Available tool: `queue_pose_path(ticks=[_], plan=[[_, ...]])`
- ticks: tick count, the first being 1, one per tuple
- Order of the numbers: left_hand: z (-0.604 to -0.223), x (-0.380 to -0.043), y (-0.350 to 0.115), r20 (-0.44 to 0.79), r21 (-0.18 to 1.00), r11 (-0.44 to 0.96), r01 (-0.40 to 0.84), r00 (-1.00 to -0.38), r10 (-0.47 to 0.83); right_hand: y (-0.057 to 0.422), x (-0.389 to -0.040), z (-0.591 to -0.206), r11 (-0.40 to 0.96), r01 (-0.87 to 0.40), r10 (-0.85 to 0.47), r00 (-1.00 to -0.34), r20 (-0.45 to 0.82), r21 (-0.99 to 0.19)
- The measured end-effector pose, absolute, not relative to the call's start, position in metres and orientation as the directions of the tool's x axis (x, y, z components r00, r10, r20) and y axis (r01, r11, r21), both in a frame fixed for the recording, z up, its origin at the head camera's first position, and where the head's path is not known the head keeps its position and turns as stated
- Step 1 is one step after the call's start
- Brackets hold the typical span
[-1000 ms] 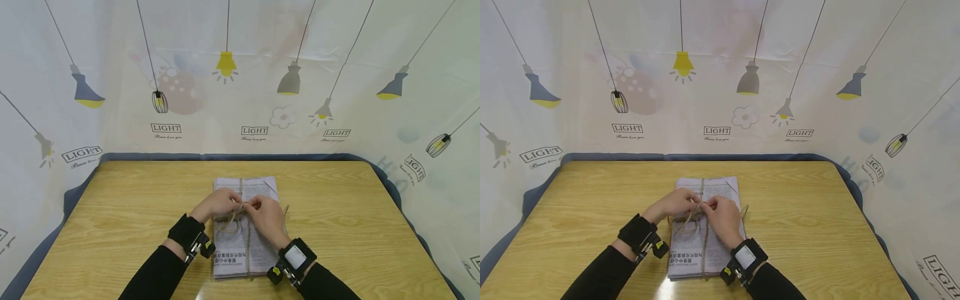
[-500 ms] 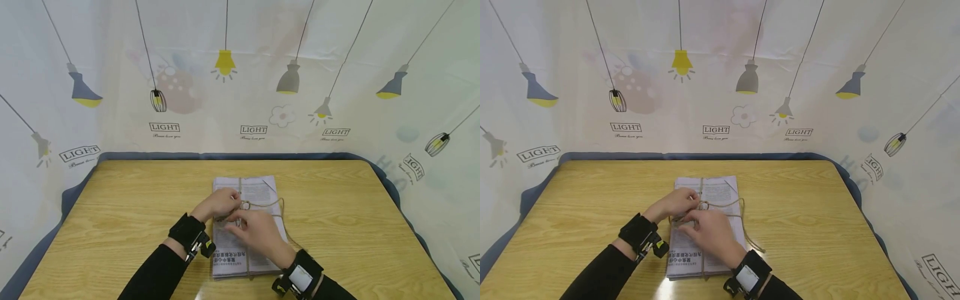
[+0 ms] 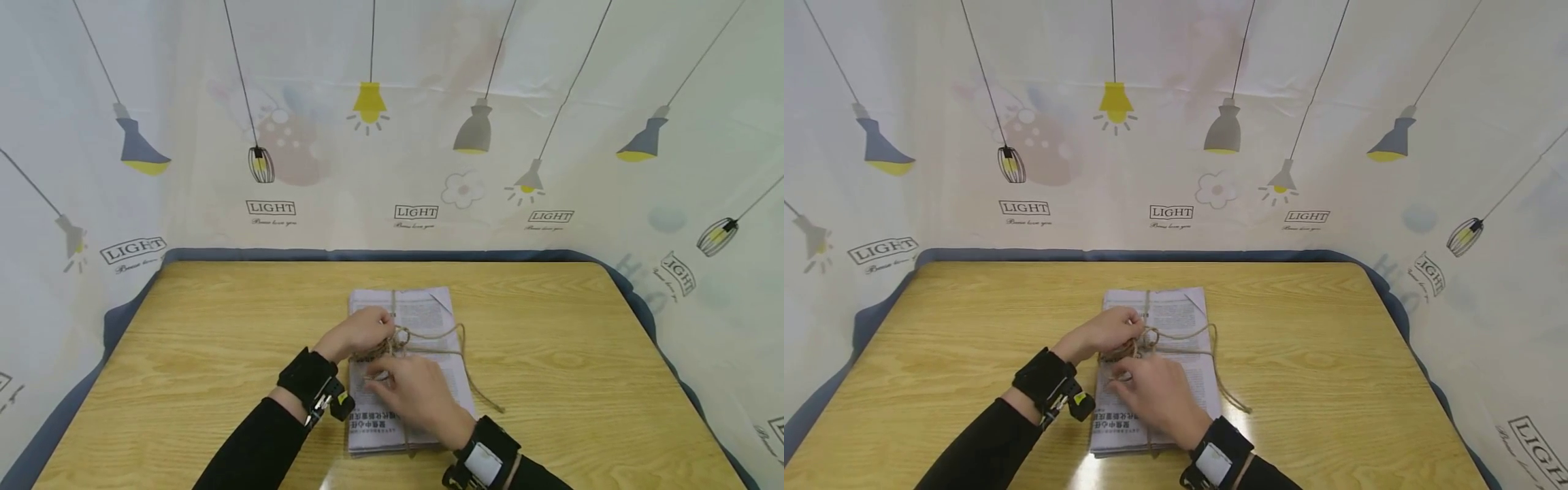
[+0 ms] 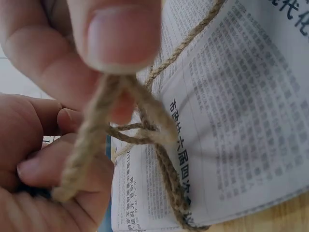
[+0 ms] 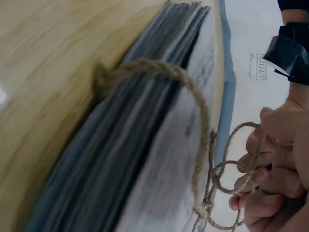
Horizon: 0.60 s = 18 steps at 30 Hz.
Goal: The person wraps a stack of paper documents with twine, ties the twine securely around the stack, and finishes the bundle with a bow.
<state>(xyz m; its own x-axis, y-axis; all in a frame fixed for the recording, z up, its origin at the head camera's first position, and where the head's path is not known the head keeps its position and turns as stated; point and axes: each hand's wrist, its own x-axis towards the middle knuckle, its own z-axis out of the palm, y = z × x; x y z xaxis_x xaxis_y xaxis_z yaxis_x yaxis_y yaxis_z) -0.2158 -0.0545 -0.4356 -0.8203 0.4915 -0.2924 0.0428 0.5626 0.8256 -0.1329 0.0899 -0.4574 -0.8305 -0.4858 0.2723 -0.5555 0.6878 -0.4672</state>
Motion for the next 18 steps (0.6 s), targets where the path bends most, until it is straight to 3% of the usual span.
queue_pose_path(ticks=[10, 18], plan=[[-0.437, -0.218, -0.058, -0.301, 0.880, 0.475, -0.010, -0.785, 0.542, 0.093, -0.135, -0.454, 0.722, -0.476, -0.456, -0.873, 0.171, -0.502], [-0.435, -0.219, -0.062, -0.303, 0.890, 0.454, -0.035, -0.790, 0.533, 0.113, -0.137, -0.451, 0.736, -0.378, -0.378, -0.918, 0.122, -0.562]])
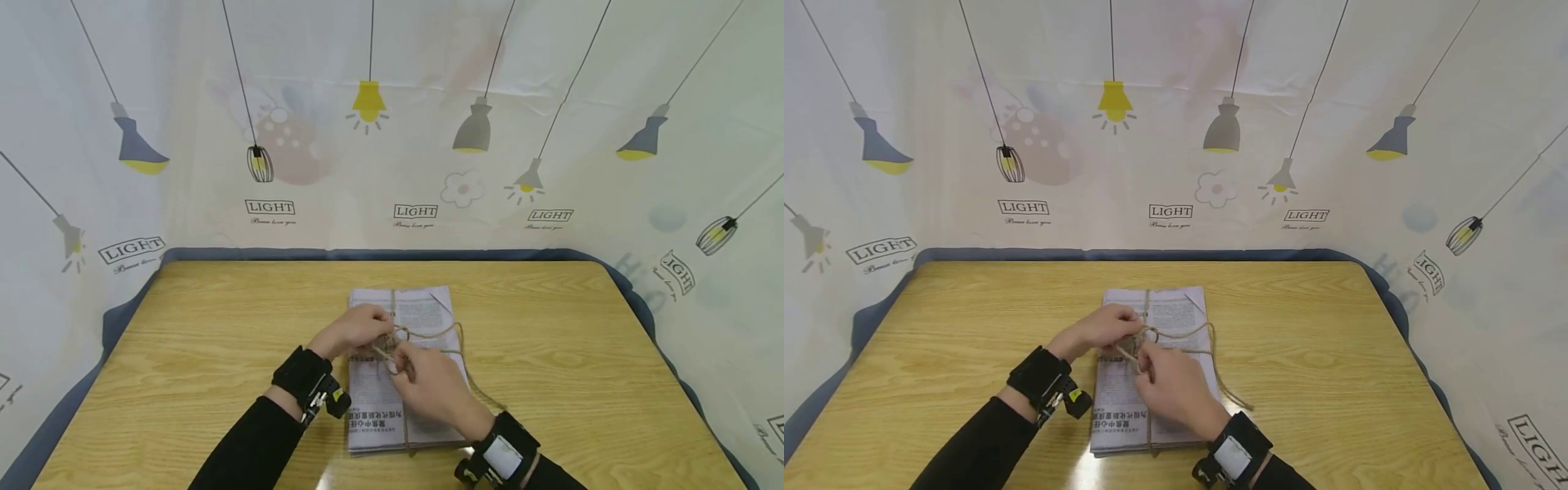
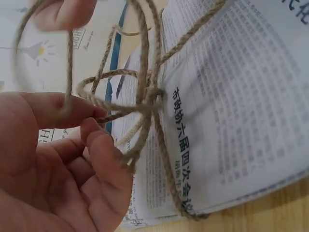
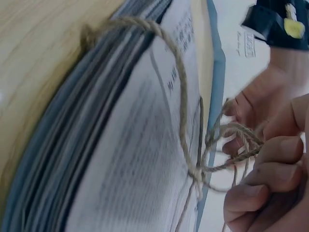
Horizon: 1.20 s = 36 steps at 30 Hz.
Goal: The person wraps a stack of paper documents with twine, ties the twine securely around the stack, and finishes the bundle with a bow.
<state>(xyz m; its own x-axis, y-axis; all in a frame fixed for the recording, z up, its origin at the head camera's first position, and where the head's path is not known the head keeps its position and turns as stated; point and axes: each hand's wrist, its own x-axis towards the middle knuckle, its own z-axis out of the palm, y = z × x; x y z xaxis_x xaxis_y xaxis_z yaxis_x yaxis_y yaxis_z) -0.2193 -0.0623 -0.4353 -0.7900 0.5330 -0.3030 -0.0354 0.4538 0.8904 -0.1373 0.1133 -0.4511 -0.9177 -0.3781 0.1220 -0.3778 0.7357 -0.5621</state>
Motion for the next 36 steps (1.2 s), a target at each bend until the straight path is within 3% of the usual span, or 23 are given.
queue_pose_path(ticks=[8, 16, 28, 33, 36], plan=[[-0.440, -0.218, -0.067, -0.310, 0.872, 0.488, -0.040, -0.816, 0.488, 0.133, -0.140, -0.450, 0.627, -0.307, -0.306, -0.942, 0.135, -0.716], [-0.445, -0.208, -0.067, -0.196, 0.715, 0.677, 0.174, -0.880, 0.433, 0.140, -0.141, -0.456, 0.655, -0.220, -0.177, -0.975, 0.135, -0.723], [-0.458, -0.198, -0.062, -0.034, 0.489, 0.794, 0.361, -0.902, 0.430, 0.146, -0.142, -0.455, 0.619, -0.224, -0.199, -0.972, 0.126, -0.752], [-0.460, -0.196, -0.065, 0.017, 0.509, 0.782, 0.359, -0.913, 0.408, 0.151, -0.146, -0.453, 0.593, -0.173, -0.134, -0.984, 0.116, -0.786], [-0.460, -0.195, -0.069, 0.047, 0.559, 0.753, 0.347, -0.920, 0.388, 0.157, -0.150, -0.451, 0.539, -0.068, -0.036, -0.998, 0.058, -0.839]])
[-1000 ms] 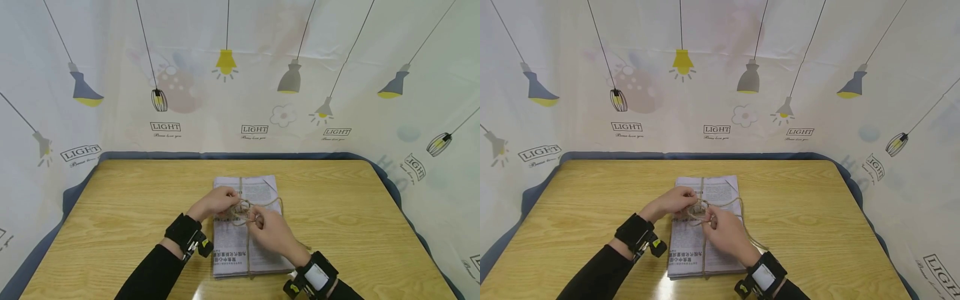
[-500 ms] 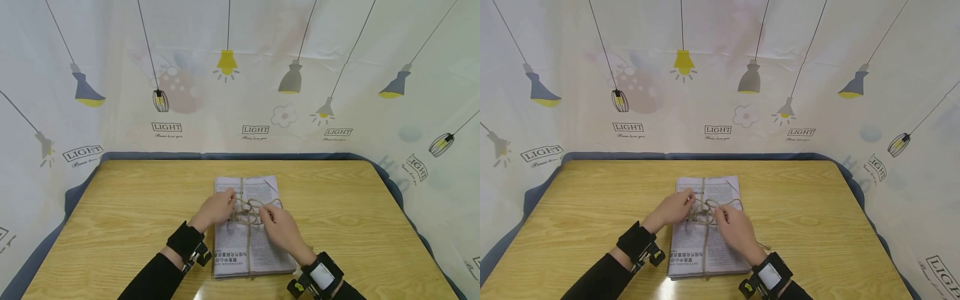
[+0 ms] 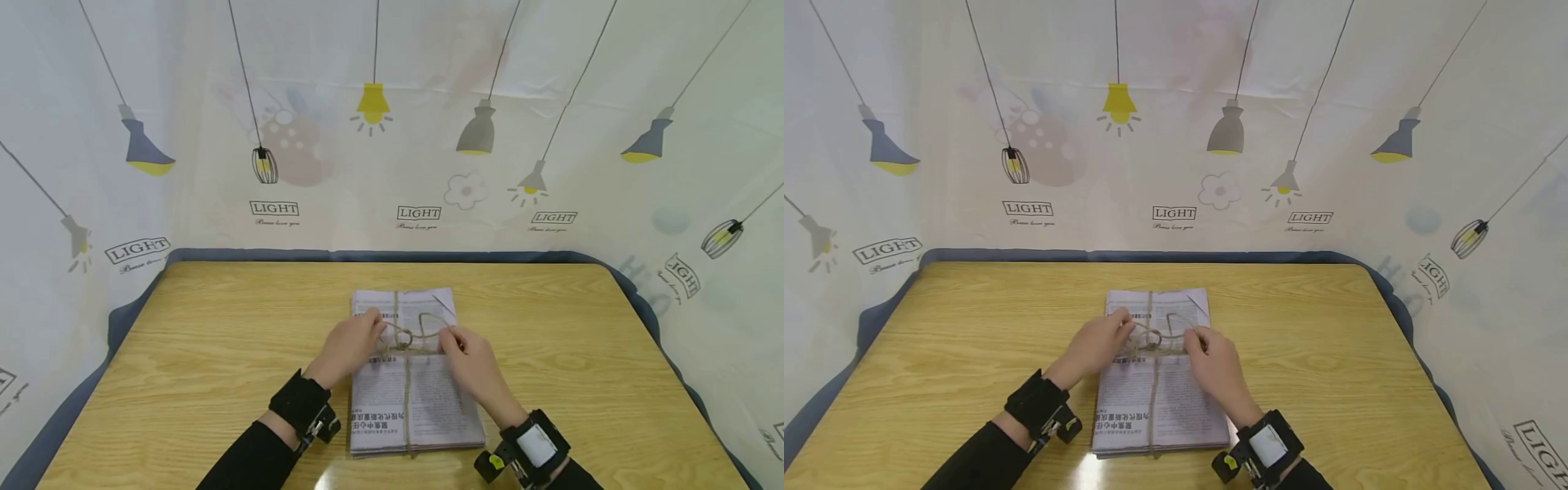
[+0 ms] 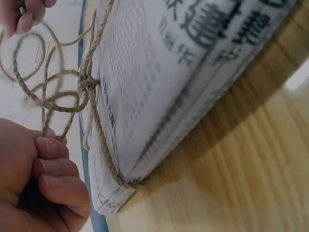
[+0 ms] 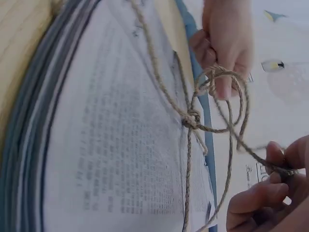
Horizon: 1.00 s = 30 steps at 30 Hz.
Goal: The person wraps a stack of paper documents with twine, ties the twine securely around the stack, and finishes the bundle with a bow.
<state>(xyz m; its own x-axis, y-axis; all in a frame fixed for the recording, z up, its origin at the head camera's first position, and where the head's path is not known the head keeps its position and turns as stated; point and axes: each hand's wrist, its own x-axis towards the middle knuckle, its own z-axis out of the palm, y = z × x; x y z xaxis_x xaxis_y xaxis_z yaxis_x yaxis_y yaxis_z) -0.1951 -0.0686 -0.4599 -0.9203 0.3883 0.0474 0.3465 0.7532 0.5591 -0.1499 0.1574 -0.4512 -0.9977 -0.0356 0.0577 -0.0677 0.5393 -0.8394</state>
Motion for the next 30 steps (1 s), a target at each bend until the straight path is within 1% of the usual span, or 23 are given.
queue_pose_path(ticks=[3, 6, 9, 11, 12, 14, 15, 18, 20, 21, 26, 28, 30], plan=[[-0.461, -0.194, -0.073, 0.061, 0.610, 0.721, 0.328, -0.927, 0.371, 0.164, -0.155, -0.449, 0.367, 0.081, 0.039, -0.997, -0.072, -0.927], [-0.464, -0.195, -0.078, 0.060, 0.642, 0.702, 0.307, -0.934, 0.353, 0.173, -0.161, -0.448, 0.111, 0.195, 0.031, -0.981, -0.193, -0.974], [-0.468, -0.195, -0.083, 0.062, 0.659, 0.693, 0.293, -0.939, 0.338, 0.185, -0.166, -0.449, -0.114, 0.236, -0.043, -0.972, -0.233, -0.965], [-0.470, -0.195, -0.087, 0.071, 0.665, 0.687, 0.292, -0.941, 0.330, 0.193, -0.168, -0.452, -0.218, 0.252, -0.089, -0.967, -0.238, -0.943], [-0.472, -0.195, -0.089, 0.075, 0.667, 0.686, 0.290, -0.943, 0.325, 0.197, -0.169, -0.453, -0.237, 0.252, -0.103, -0.967, -0.233, -0.938], [-0.474, -0.195, -0.093, 0.072, 0.671, 0.688, 0.277, -0.948, 0.311, 0.203, -0.171, -0.454, -0.227, 0.260, -0.110, -0.964, -0.240, -0.939], [-0.475, -0.194, -0.095, 0.074, 0.674, 0.687, 0.272, -0.950, 0.304, 0.206, -0.172, -0.455, -0.181, 0.261, -0.103, -0.964, -0.246, -0.948], [-0.478, -0.194, -0.101, 0.056, 0.687, 0.689, 0.232, -0.962, 0.269, 0.211, -0.173, -0.458, 0.017, 0.260, -0.068, -0.963, -0.261, -0.965], [-0.480, -0.194, -0.104, 0.045, 0.701, 0.683, 0.203, -0.969, 0.242, 0.213, -0.174, -0.460, 0.113, 0.262, -0.050, -0.962, -0.269, -0.959], [-0.481, -0.193, -0.106, 0.041, 0.706, 0.683, 0.189, -0.973, 0.227, 0.214, -0.174, -0.460, 0.132, 0.262, -0.047, -0.962, -0.270, -0.956], [-0.484, -0.190, -0.119, 0.059, 0.711, 0.686, 0.155, -0.985, 0.161, 0.217, -0.174, -0.463, 0.057, 0.302, -0.058, -0.951, -0.305, -0.952], [-0.484, -0.188, -0.123, 0.068, 0.710, 0.688, 0.147, -0.988, 0.142, 0.219, -0.173, -0.464, 0.122, 0.304, -0.072, -0.947, -0.314, -0.945], [-0.485, -0.187, -0.127, 0.069, 0.711, 0.690, 0.140, -0.989, 0.130, 0.221, -0.173, -0.465, 0.275, 0.256, -0.093, -0.952, -0.290, -0.927]])
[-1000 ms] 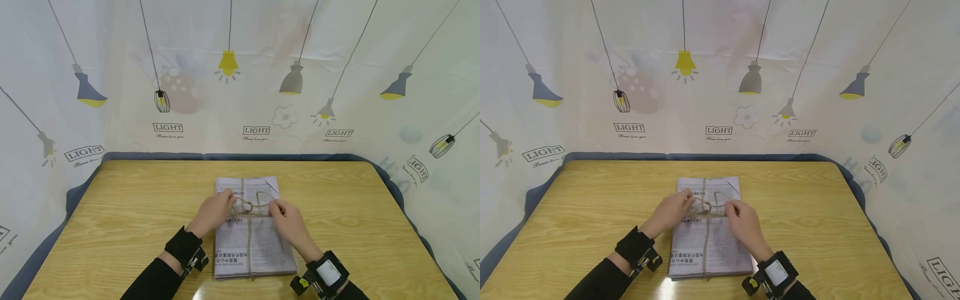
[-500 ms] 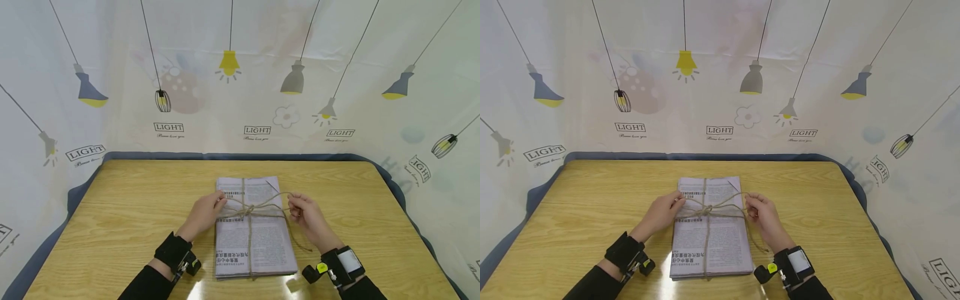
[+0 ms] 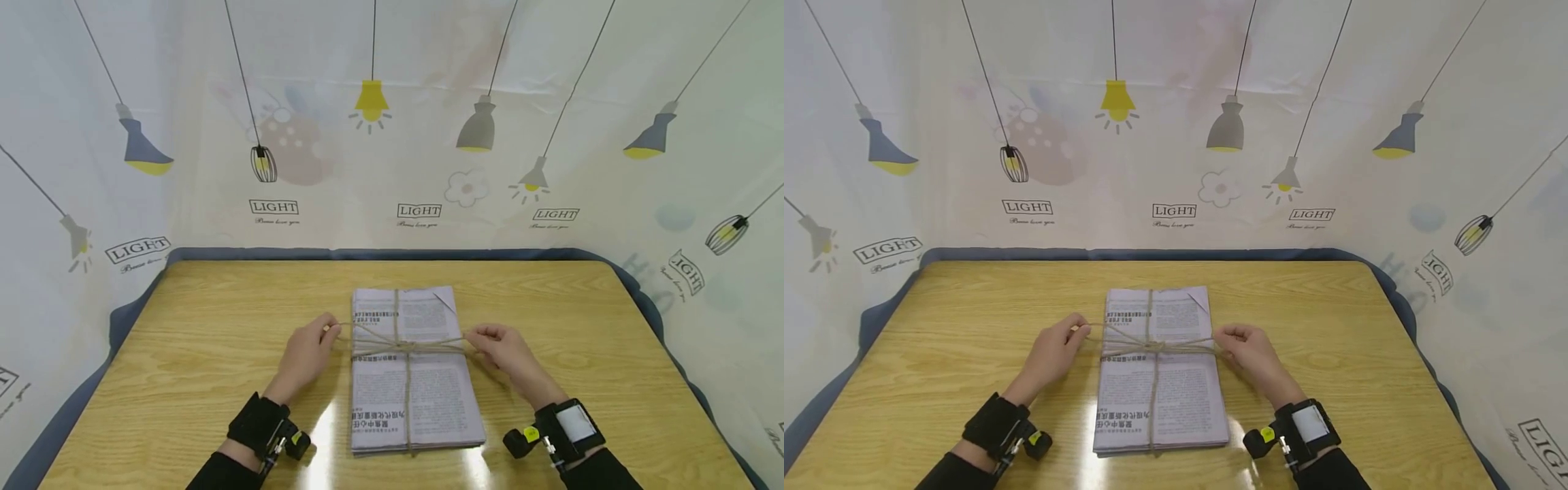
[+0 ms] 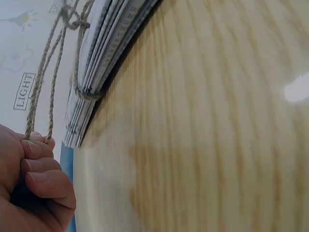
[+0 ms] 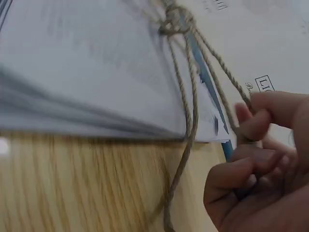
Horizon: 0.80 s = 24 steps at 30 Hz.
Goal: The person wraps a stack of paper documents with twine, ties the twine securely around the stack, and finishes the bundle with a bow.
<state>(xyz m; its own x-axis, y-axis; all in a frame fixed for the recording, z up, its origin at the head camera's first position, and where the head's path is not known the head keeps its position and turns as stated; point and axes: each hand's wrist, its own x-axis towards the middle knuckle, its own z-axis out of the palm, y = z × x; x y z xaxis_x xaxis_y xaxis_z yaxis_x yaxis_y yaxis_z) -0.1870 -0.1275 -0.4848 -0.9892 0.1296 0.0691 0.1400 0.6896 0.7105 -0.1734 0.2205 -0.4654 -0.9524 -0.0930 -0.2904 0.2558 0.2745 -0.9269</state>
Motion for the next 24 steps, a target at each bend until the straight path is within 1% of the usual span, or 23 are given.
queue_pose_path(ticks=[2, 3, 4, 5, 10, 12, 15, 20, 24], plan=[[-0.485, -0.187, -0.131, 0.064, 0.710, 0.692, 0.132, -0.990, 0.123, 0.221, -0.174, -0.466, 0.414, 0.185, -0.113, -0.961, -0.253, -0.891], [-0.486, -0.186, -0.133, 0.064, 0.706, 0.696, 0.129, -0.991, 0.118, 0.222, -0.174, -0.466, 0.456, 0.162, -0.117, -0.964, -0.240, -0.875], [-0.487, -0.186, -0.135, 0.066, 0.703, 0.700, 0.126, -0.991, 0.113, 0.222, -0.175, -0.467, 0.468, 0.152, -0.117, -0.966, -0.231, -0.871], [-0.488, -0.186, -0.137, 0.066, 0.702, 0.702, 0.121, -0.992, 0.105, 0.222, -0.175, -0.466, 0.469, 0.142, -0.115, -0.969, -0.220, -0.872], [-0.491, -0.183, -0.145, 0.074, 0.700, 0.704, 0.120, -0.993, 0.095, 0.224, -0.175, -0.466, 0.345, 0.190, -0.110, -0.964, -0.241, -0.919], [-0.490, -0.183, -0.146, 0.066, 0.705, 0.697, 0.129, -0.991, 0.116, 0.224, -0.177, -0.467, 0.345, 0.182, -0.121, -0.964, -0.236, -0.921], [-0.487, -0.183, -0.146, 0.050, 0.703, 0.696, 0.142, -0.987, 0.151, 0.223, -0.178, -0.465, 0.366, 0.133, -0.156, -0.967, -0.201, -0.921], [-0.480, -0.183, -0.142, 0.038, 0.648, 0.742, 0.171, -0.981, 0.193, 0.217, -0.179, -0.460, 0.428, 0.023, -0.226, -0.965, -0.132, -0.904], [-0.477, -0.183, -0.139, 0.043, 0.613, 0.768, 0.185, -0.978, 0.202, 0.212, -0.179, -0.459, 0.449, 0.001, -0.233, -0.965, -0.118, -0.893]])
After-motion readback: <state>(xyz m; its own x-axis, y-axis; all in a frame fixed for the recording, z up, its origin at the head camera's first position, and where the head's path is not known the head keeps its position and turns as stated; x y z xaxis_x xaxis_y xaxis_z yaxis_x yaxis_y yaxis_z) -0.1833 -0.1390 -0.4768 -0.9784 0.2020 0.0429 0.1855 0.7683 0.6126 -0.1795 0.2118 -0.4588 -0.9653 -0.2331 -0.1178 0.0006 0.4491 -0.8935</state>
